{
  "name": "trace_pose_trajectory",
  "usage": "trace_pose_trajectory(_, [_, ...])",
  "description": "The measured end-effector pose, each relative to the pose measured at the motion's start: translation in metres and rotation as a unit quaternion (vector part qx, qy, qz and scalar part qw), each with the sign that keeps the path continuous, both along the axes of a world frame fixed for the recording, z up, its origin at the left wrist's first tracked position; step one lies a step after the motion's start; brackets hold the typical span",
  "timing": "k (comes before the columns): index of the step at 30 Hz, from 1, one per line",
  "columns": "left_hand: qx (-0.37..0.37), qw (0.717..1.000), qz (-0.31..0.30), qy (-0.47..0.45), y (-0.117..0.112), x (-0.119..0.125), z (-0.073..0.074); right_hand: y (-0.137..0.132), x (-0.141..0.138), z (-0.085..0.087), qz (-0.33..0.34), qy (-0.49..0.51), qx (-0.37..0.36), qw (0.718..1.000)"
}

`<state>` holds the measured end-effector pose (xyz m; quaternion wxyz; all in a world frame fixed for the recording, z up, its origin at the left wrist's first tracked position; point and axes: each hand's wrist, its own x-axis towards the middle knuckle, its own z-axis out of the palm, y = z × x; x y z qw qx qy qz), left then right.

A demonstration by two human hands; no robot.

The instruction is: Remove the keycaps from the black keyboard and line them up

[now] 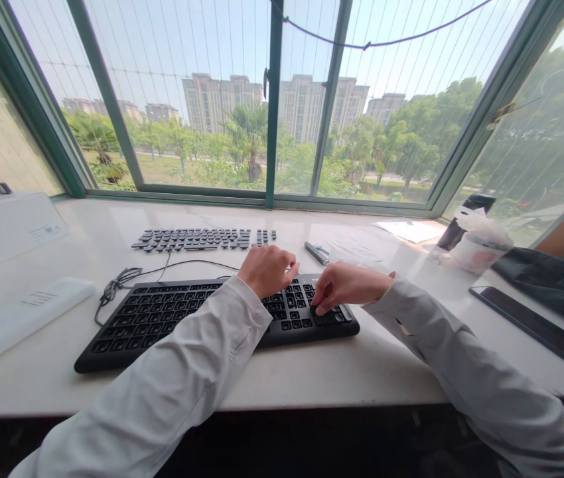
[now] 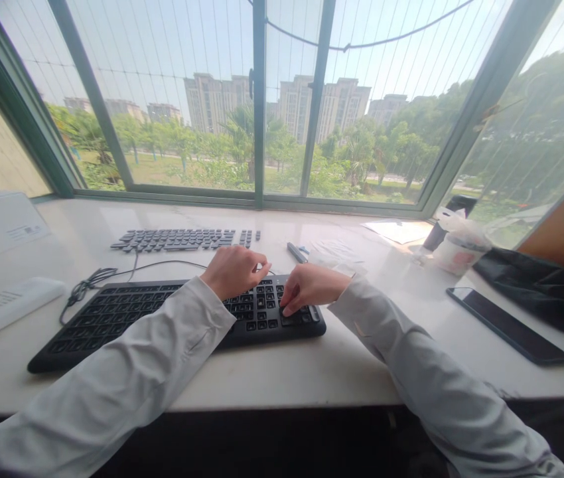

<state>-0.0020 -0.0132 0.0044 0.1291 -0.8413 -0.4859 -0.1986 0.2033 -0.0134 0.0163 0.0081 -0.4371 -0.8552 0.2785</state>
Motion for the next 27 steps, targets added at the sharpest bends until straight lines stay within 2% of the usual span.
trace_pose_trajectory(4, [-0.001, 1.0, -0.002, -0.001, -0.0001, -0.0001, 0.0001, -0.0005, 0.0015, 0.0001, 0.013, 0.011, 0.01, 1.0])
trace_pose_trajectory(10, [-0.009, 1.0, -0.019, -0.016, -0.0013, 0.0007, 0.0, -0.0039, -0.0004, 0.0016, -0.003, 0.014, 0.009, 1.0])
trace_pose_trajectory(12, [-0.056, 0.997, -0.048, -0.038, -0.0017, 0.0015, -0.0003, -0.0054, -0.0012, 0.0022, -0.008, 0.014, 0.005, 1.0])
trace_pose_trajectory(14, [-0.149, 0.982, -0.096, -0.065, -0.0019, 0.0025, -0.0007, -0.0064, -0.0015, 0.0025, -0.018, 0.013, 0.001, 1.0])
trace_pose_trajectory(16, [-0.252, 0.952, -0.15, -0.091, -0.0015, 0.0032, -0.001, -0.0068, -0.0009, 0.0021, -0.025, 0.016, -0.01, 0.999])
trace_pose_trajectory(18, [-0.317, 0.922, -0.19, -0.116, -0.0009, 0.0033, -0.001, -0.0066, 0.0001, 0.0012, -0.028, 0.026, -0.027, 0.999])
trace_pose_trajectory(23, [-0.39, 0.887, -0.196, -0.148, -0.0002, 0.0017, 0.0002, -0.0055, 0.0011, 0.0012, -0.028, 0.028, -0.046, 0.998])
trace_pose_trajectory(27, [-0.407, 0.886, -0.163, -0.153, -0.0034, 0.0044, 0.0002, -0.0059, -0.0006, 0.0019, -0.029, 0.01, -0.019, 0.999])
